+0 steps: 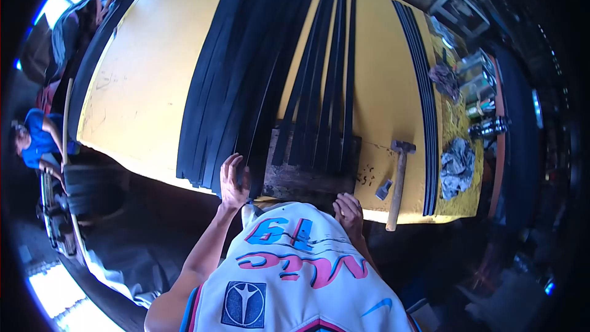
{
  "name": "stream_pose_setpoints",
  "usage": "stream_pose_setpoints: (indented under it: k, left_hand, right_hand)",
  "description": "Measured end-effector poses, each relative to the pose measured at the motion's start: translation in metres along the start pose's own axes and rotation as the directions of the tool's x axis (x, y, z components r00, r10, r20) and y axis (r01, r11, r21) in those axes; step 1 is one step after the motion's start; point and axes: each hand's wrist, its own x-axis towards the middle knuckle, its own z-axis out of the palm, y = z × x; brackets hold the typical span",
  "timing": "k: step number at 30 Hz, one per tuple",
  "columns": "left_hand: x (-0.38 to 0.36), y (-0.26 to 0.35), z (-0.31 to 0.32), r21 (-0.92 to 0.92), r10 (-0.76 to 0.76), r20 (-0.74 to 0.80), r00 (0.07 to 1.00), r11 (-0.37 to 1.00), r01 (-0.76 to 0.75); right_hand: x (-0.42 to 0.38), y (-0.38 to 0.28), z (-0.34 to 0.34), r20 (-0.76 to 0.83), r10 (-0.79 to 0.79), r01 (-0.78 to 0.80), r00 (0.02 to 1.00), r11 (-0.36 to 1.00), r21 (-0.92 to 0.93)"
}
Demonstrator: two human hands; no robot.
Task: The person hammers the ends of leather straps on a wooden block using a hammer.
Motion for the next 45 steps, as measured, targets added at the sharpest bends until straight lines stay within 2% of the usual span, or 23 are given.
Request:
stream_pose_setpoints:
  k: [1,3,5,7,9,11,13,17,20,22,24,25,26,27,28,34,37,39,40,41,42,43,45]
  left_hand:
    - [-0.003,-0.004,-0.003,0.001,-0.019,-0.012,1.0,1.0,0.019]
    - [-0.008,-0.011,-0.008,0.016,-0.038,-0.064,0.997,0.999,0.04]
    - [-0.012,-0.014,-0.012,-0.01,-0.061,-0.098,0.993,0.998,0.06]
    - [-0.017,-0.015,-0.017,-0.093,-0.118,-0.078,0.99,0.989,0.111]
    - [-0.022,-0.017,-0.015,-0.091,-0.15,-0.048,0.987,0.985,0.146]
    - [-0.02,-0.009,-0.014,-0.227,-0.173,-0.004,0.985,0.959,0.167]
    - [-0.014,-0.003,-0.007,-0.217,-0.098,0.008,0.995,0.971,0.097]
    - [0.007,0.037,0.011,-0.419,-0.048,0.251,0.967,0.895,0.154]
    - [0.024,0.074,0.036,-0.478,0.096,0.421,0.902,0.868,0.131]
    - [0.024,0.101,0.065,-0.542,0.144,0.507,0.85,0.82,0.184]
    - [0.013,0.119,0.103,-0.646,0.192,0.627,0.755,0.67,0.366]
    - [-0.009,0.116,0.137,-0.766,0.307,0.45,0.839,0.615,0.186]
    - [-0.033,0.114,0.171,-0.839,0.406,0.25,0.879,0.543,-0.012]
    - [-0.019,0.146,0.145,-0.667,0.295,0.615,0.731,0.689,0.284]
    - [-0.021,0.154,0.149,-0.645,0.283,0.666,0.69,0.683,0.342]
    - [-0.055,0.161,0.15,-0.539,0.122,0.783,0.61,0.621,0.568]
    - [-0.066,0.165,0.141,-0.514,-0.061,0.768,0.638,0.535,0.67]
    - [-0.066,0.174,0.121,-0.464,-0.238,0.804,0.544,0.32,0.826]
    - [-0.068,0.17,0.124,-0.484,-0.363,0.766,0.53,0.216,0.848]
    - [-0.072,0.163,0.129,-0.508,-0.478,0.726,0.494,0.111,0.854]
    - [-0.074,0.148,0.135,-0.608,-0.48,0.699,0.529,-0.009,0.794]
    - [-0.076,0.136,0.138,-0.689,-0.485,0.671,0.561,-0.128,0.713]
    - [-0.061,0.139,0.105,-0.742,-0.61,0.547,0.573,-0.036,0.67]
  right_hand:
    - [-0.003,-0.003,-0.005,0.016,-0.015,0.015,1.0,1.0,0.001]
    - [-0.012,-0.01,-0.016,0.32,0.319,-0.366,0.892,0.925,0.098]
    - [-0.011,-0.013,-0.02,0.269,0.416,-0.448,0.869,0.891,0.071]
    - [-0.017,0.009,-0.025,0.036,0.454,-0.453,0.89,0.891,-0.029]
    - [-0.004,0.042,-0.031,-0.145,0.597,-0.593,0.789,0.802,0.078]
    - [0.007,0.073,-0.038,-0.249,0.621,-0.656,0.743,0.749,-0.088]
    - [0.018,0.093,-0.037,-0.159,0.739,-0.754,0.655,0.624,-0.204]
    - [0.021,0.117,-0.023,-0.189,0.735,-0.73,0.651,0.539,-0.42]
    - [0.021,0.132,-0.021,-0.197,0.764,-0.789,0.614,0.599,-0.134]
    - [0.019,0.125,-0.031,0.003,0.806,-0.805,0.592,0.592,-0.041]
    - [0.026,0.087,-0.041,0.207,0.753,-0.777,0.625,0.574,0.257]
    - [0.024,0.081,-0.036,0.202,0.619,-0.65,0.759,0.707,0.277]
    - [0.034,0.056,-0.042,0.247,0.529,-0.579,0.812,0.678,0.452]
    - [0.03,0.049,-0.039,0.285,0.482,-0.559,0.828,0.674,0.483]
    - [0.044,0.023,-0.053,0.354,0.429,-0.554,0.831,0.699,0.452]
    - [0.053,0.038,-0.077,0.702,0.188,-0.707,0.687,0.399,0.584]
    - [0.064,0.04,-0.081,0.755,0.112,-0.717,0.646,0.428,0.55]
    - [0.066,0.068,-0.073,0.652,0.126,-0.636,0.747,0.421,0.647]
    - [0.064,0.099,-0.064,0.486,0.185,-0.501,0.854,0.542,0.675]
    - [0.065,0.131,-0.063,0.403,0.305,-0.496,0.863,0.663,0.56]
    - [0.052,0.179,-0.054,-0.064,0.061,-0.055,0.996,0.995,0.087]
    - [0.046,0.235,-0.051,0.191,0.477,-0.498,0.858,0.863,0.081]
    - [0.05,0.246,-0.056,0.356,0.728,-0.793,0.586,0.607,0.063]
